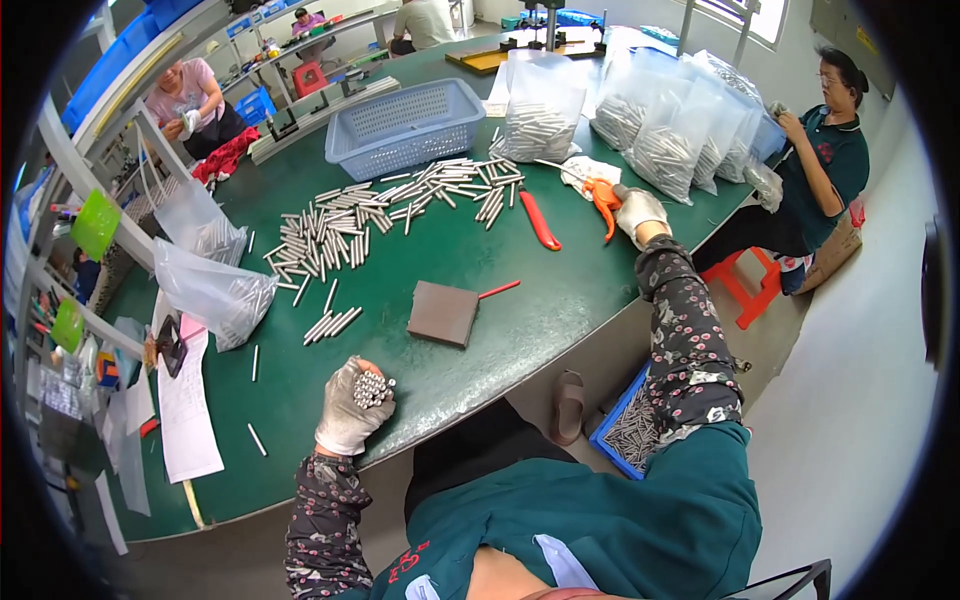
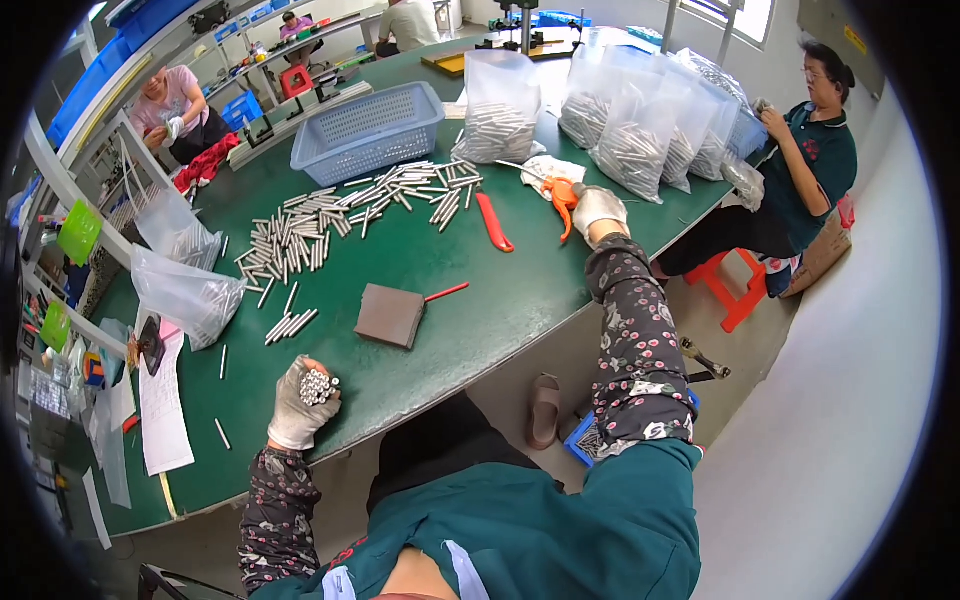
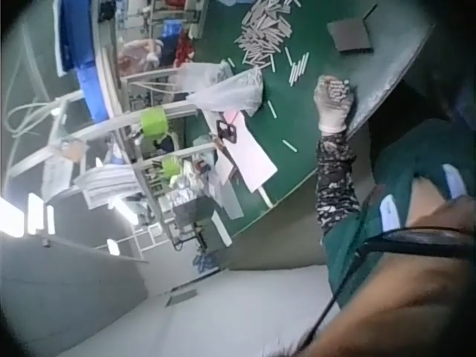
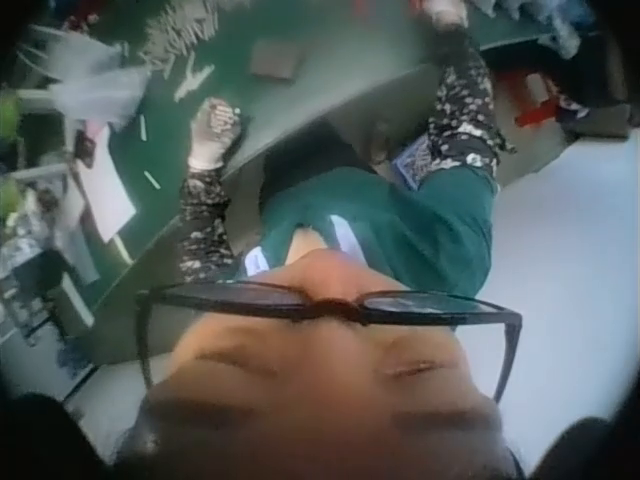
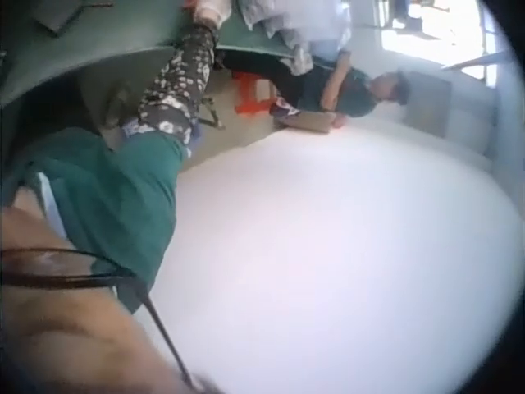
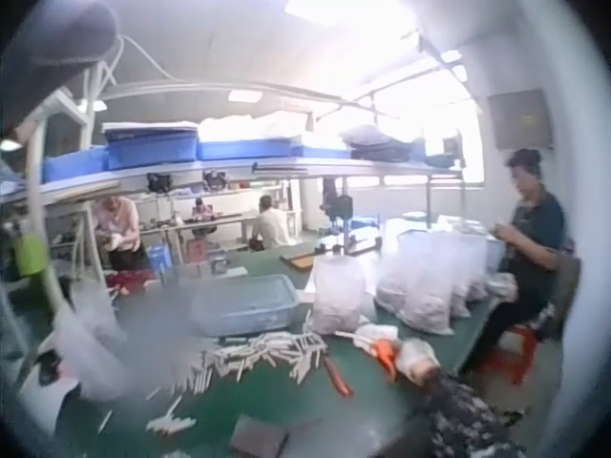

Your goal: Arranging small metal cylinders into a grid-like tray and cleaning them with an air gun on an assembly line.

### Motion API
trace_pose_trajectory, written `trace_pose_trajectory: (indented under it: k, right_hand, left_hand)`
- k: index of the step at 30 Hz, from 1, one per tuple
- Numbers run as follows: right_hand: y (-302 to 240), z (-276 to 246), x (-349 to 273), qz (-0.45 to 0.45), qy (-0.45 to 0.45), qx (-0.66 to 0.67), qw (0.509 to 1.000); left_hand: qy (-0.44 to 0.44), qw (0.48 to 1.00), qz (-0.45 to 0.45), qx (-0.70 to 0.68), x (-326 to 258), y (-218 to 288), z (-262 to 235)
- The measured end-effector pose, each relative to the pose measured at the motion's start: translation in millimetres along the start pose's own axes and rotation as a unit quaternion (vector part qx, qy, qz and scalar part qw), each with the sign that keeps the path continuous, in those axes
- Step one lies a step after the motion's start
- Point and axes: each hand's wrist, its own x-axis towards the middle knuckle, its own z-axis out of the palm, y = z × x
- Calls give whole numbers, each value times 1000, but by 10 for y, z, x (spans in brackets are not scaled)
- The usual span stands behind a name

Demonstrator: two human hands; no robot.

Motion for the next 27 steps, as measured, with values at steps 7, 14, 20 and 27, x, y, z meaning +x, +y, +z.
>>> trace_pose_trajectory:
  k: [7, 14, 20, 27]
  right_hand:
    - [219, 123, 102, 0, -24, 142, 990]
    - [207, 221, 14, 3, 94, 111, 989]
    - [-875, -118, -881, -303, 266, 182, 897]
    - [-1680, 68, -1600, -445, 145, 41, 883]
  left_hand:
    - [-4, 999, 23, 31, 61, 103, -15]
    - [42, 978, -24, -203, 64, -21, -7]
    - [34, 964, -55, -257, 37, -56, -6]
    - [13, 977, -41, -210, 62, -40, -11]
